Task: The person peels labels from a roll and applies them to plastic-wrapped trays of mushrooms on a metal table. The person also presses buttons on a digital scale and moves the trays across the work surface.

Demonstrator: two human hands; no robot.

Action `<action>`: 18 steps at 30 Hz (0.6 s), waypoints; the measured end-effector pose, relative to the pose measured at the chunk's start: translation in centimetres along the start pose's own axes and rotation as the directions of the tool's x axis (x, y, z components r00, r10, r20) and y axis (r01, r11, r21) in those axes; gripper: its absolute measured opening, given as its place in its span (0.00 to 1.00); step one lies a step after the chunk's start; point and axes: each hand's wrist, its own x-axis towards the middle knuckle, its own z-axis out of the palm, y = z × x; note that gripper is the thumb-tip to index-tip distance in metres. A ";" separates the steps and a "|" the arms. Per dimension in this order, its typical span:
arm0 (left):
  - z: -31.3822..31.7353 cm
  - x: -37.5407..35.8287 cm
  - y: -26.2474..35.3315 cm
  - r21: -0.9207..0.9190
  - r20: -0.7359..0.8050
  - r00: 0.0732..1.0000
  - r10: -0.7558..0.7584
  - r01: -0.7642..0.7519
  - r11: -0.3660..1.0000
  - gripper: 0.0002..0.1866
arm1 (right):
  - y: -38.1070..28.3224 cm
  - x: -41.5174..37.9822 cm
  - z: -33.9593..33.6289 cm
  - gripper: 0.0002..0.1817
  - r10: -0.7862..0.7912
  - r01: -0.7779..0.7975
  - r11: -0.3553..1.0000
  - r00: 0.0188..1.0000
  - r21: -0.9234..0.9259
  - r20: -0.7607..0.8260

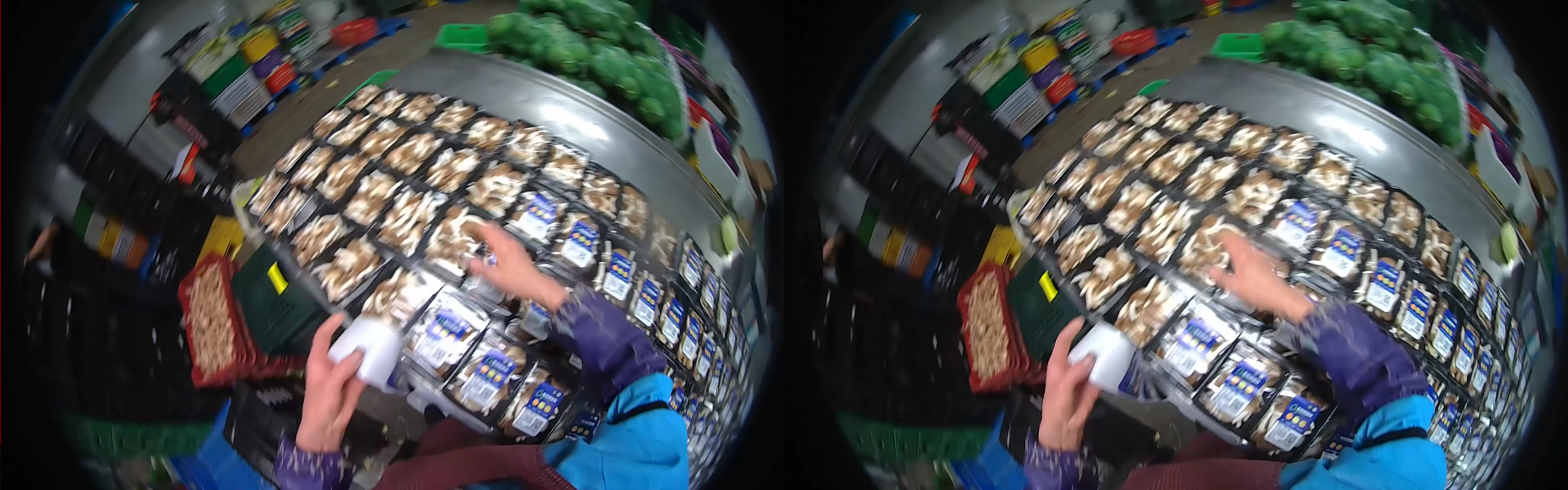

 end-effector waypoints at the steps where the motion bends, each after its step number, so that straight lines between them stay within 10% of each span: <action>1: 0.1 0.2 0.5 -0.100 0.018 1.000 -0.009 0.011 0.995 0.28 | -4.3 -1.4 1.7 0.31 -0.082 0.045 0.971 0.985 0.235 0.149; 4: -0.8 0.6 2.4 -0.330 0.011 1.000 0.014 -0.010 0.944 0.26 | -11.9 -4.7 6.1 0.26 -0.292 0.088 0.825 0.913 0.559 0.286; 6: -1.6 0.1 2.8 -0.384 -0.035 0.994 0.102 -0.108 0.917 0.25 | -14.3 -5.0 6.8 0.17 -0.006 -0.347 0.619 0.895 0.704 0.447; 10: -1.7 -1.6 0.5 0.199 0.139 0.977 0.162 -0.188 0.962 0.20 | -15.2 -5.1 7.3 0.15 0.005 -0.270 0.718 0.923 0.641 0.384; 12: -1.9 -1.4 -0.2 0.123 0.069 0.988 0.141 -0.149 0.981 0.17 | -15.0 -5.0 7.7 0.18 -0.009 -0.020 0.921 0.997 0.388 0.072; 14: -1.3 -1.6 0.2 0.089 0.120 0.989 0.090 -0.101 0.991 0.17 | -15.0 -3.9 7.2 0.22 -0.381 0.422 0.893 0.894 0.158 -0.236; 18: -0.5 -1.4 0.5 0.176 0.228 0.970 -0.086 0.046 0.983 0.19 | -13.7 -3.2 7.7 0.07 -0.628 0.591 0.777 0.705 -0.215 -0.329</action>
